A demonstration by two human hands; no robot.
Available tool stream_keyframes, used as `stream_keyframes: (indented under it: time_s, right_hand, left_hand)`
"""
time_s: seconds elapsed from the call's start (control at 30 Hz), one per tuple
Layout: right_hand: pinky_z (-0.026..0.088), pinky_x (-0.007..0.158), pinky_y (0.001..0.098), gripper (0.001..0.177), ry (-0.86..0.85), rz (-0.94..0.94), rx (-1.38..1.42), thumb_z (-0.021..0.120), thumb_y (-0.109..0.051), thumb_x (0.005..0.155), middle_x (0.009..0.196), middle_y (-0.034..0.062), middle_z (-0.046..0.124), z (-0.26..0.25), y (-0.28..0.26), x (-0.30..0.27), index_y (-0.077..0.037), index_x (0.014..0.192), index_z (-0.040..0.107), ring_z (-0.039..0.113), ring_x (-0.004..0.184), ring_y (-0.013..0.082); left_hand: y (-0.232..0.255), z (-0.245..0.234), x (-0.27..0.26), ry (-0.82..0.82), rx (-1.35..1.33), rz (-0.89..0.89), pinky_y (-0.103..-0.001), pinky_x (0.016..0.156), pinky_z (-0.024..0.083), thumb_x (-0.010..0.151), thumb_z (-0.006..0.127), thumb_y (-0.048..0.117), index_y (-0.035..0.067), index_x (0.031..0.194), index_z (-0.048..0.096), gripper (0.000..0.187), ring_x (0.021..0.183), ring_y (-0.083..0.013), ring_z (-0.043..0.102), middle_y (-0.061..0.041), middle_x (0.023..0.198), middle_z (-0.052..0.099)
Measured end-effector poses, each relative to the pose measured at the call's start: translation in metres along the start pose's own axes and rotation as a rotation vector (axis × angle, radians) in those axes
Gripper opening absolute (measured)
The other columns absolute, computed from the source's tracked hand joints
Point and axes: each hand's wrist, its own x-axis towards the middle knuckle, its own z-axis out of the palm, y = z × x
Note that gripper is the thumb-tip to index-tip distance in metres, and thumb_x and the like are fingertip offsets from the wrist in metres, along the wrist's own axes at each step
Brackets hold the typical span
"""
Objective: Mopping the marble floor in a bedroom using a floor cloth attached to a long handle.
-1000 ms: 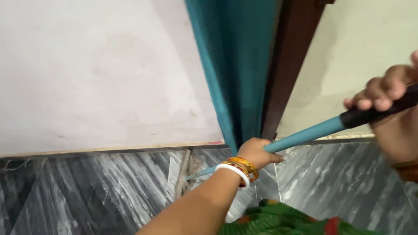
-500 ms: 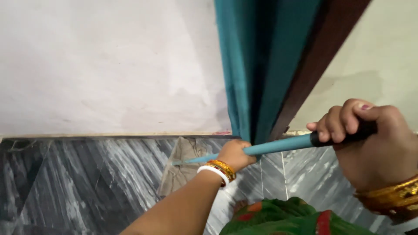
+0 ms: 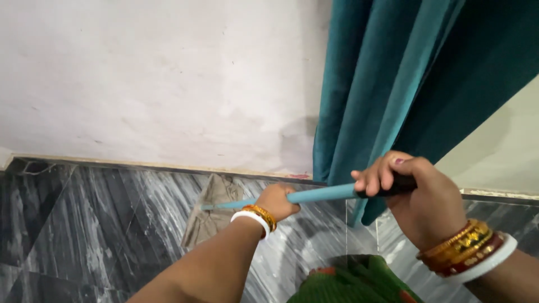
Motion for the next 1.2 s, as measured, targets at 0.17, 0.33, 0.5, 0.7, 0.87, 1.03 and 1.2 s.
stream_keyframes:
  time_s: [0.17,0.33,0.5,0.7,0.87,1.03,1.2]
  right_hand:
    - [0.048,0.109,0.0539,0.035,-0.001,0.043,0.013,0.039,-0.02,0.096,0.069,0.0169,0.057,-0.018,-0.005,-0.019,-0.004,0.067,0.048,0.061,0.081,0.0339]
    - [0.048,0.107,0.056,0.034,-0.012,-0.009,0.02,0.04,-0.017,0.098,0.071,0.0167,0.053,-0.069,-0.023,-0.043,-0.002,0.068,0.045,0.059,0.082,0.0333]
    - [0.048,0.101,0.0529,0.029,0.036,-0.184,-0.269,0.046,-0.018,0.099,0.076,0.0155,0.05,-0.122,-0.067,-0.081,-0.003,0.073,0.044,0.06,0.086,0.0325]
    - [0.05,0.101,0.0589,0.051,0.068,-0.298,0.011,0.038,-0.028,0.118,0.07,0.0132,0.051,-0.236,-0.098,-0.096,-0.006,0.074,0.05,0.055,0.078,0.0325]
    - [0.046,0.095,0.0594,0.053,-0.298,-0.451,-0.011,0.031,-0.036,0.113,0.06,0.0118,0.053,-0.388,-0.124,-0.048,-0.01,0.071,0.052,0.058,0.072,0.0313]
    - [0.042,0.096,0.0553,0.053,-0.344,-0.499,-0.008,0.029,-0.036,0.111,0.055,0.0071,0.047,-0.404,-0.132,-0.064,-0.013,0.066,0.047,0.055,0.068,0.026]
    - [0.048,0.1,0.0523,0.044,0.079,-0.399,0.058,0.04,-0.029,0.112,0.063,0.0059,0.045,-0.295,-0.109,-0.093,-0.014,0.071,0.046,0.048,0.068,0.0247]
  left_hand:
    - [0.02,0.008,-0.007,-0.021,0.059,0.051,-0.046,0.079,0.058,0.066,0.077,0.028,0.011,0.08,0.077,0.022,0.081,-0.0381,0.071,-0.018,0.083,0.074]
    - [0.072,0.04,-0.011,-0.079,0.054,0.0,-0.045,0.082,0.058,0.068,0.076,0.03,0.014,0.086,0.079,0.024,0.084,-0.038,0.071,-0.018,0.085,0.074]
    - [0.143,0.088,-0.001,-0.056,-0.011,0.09,-0.048,0.08,0.057,0.066,0.077,0.032,0.012,0.082,0.078,0.026,0.084,-0.038,0.07,-0.017,0.086,0.073]
    - [0.238,0.147,0.02,-0.048,0.003,0.212,-0.047,0.079,0.056,0.067,0.074,0.034,0.012,0.08,0.077,0.026,0.083,-0.0377,0.07,-0.016,0.086,0.074]
    - [0.33,0.16,0.021,-0.137,-0.096,0.182,-0.046,0.077,0.057,0.068,0.071,0.032,0.015,0.086,0.077,0.026,0.08,-0.0376,0.071,-0.017,0.083,0.073]
    - [0.356,0.167,0.023,-0.113,-0.106,0.175,-0.047,0.079,0.057,0.075,0.067,0.032,0.012,0.084,0.078,0.024,0.082,-0.04,0.07,-0.018,0.085,0.074]
    - [0.304,0.163,0.018,-0.078,-0.091,0.076,-0.047,0.082,0.056,0.073,0.064,0.03,0.017,0.086,0.08,0.023,0.087,-0.0392,0.071,-0.017,0.089,0.075]
